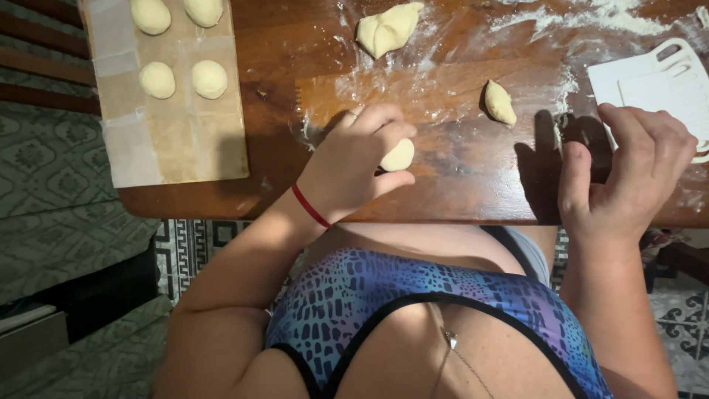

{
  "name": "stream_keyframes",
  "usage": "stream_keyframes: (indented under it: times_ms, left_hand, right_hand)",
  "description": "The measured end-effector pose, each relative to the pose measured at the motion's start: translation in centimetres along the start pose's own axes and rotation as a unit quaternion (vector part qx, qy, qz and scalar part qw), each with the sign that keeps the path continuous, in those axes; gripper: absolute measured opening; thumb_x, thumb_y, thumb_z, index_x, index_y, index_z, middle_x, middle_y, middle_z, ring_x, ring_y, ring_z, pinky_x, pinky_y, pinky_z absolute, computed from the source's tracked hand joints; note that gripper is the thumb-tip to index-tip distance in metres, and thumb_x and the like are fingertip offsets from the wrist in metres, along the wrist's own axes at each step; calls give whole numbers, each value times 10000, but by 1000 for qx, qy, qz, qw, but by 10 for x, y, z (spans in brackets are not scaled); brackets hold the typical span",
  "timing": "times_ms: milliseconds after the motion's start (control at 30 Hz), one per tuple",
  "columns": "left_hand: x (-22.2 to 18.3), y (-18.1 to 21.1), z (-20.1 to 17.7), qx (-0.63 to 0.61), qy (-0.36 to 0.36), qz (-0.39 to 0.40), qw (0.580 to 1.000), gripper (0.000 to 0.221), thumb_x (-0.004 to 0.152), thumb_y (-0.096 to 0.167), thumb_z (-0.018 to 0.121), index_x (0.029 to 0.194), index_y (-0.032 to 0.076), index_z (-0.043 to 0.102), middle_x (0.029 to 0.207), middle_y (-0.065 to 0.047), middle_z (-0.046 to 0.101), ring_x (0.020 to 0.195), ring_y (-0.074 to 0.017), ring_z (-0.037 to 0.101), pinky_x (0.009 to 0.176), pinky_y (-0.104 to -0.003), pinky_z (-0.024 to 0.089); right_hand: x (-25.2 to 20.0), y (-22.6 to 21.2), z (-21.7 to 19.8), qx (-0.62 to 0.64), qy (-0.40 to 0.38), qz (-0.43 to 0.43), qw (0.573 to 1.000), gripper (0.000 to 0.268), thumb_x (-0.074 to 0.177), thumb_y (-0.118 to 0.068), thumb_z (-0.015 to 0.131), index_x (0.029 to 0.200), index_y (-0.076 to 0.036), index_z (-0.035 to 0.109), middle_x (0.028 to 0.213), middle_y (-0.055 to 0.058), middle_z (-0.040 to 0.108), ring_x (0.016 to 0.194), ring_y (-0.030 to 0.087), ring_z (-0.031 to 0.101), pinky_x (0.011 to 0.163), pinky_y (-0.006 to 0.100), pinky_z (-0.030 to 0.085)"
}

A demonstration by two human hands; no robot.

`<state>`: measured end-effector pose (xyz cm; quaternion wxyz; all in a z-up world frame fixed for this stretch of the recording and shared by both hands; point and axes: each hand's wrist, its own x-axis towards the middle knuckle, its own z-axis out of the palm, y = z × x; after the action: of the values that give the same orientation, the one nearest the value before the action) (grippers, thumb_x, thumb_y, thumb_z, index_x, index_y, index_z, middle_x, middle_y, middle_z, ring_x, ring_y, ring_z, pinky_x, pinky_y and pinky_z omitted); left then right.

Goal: The person portions dough using a digital scale and shapes the pieces into small rolls, placing them on a parchment-lined board.

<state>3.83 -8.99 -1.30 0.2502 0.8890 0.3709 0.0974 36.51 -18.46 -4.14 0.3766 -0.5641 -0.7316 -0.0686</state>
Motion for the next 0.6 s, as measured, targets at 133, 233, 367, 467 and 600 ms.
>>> stream_keyframes:
  times_ms: [133,233,367,467,600]
  left_hand:
    - [2,-3,2,-14,-41,16,999,632,893,156,860,1468,27,632,1480,-185,644,1367,-390,586,1185,-613,386]
    - [-2,-7,6,-21,-36,6,999,567,915,220,836,1414,15,662,1403,-205,692,1308,-387,628,1113,-556,433]
    - [-3,-8,4,-28,-45,21,998,507,917,176,840,1395,85,697,1342,-160,681,1165,-346,663,1077,-551,456]
    - [-6,-9,4,-52,5,55,997,321,917,42,781,1236,54,742,1212,-167,673,1074,-357,658,971,-512,505]
    - [-17,-14,2,-96,61,47,992,311,917,36,764,1218,61,690,1231,-141,648,1151,-327,630,1049,-486,511]
  right_hand:
    - [-1,2,1,-1,1,-4,1000,384,1285,-180,623,1433,170,678,1343,330,618,1220,505,554,1113,599,454]
    - [-1,1,0,-1,0,-8,1000,382,1285,-178,625,1433,171,675,1337,337,624,1214,508,555,1102,594,452]
    - [0,2,1,-3,1,-11,1000,392,1286,-178,618,1428,182,683,1340,350,634,1223,520,559,1098,602,456]
    - [0,2,3,-16,4,-16,1000,410,1293,-206,604,1402,179,696,1316,340,659,1214,508,586,1079,581,472]
    - [-10,7,0,-42,-40,15,998,534,1316,-300,566,1405,194,749,1324,346,685,1243,519,612,1104,581,462]
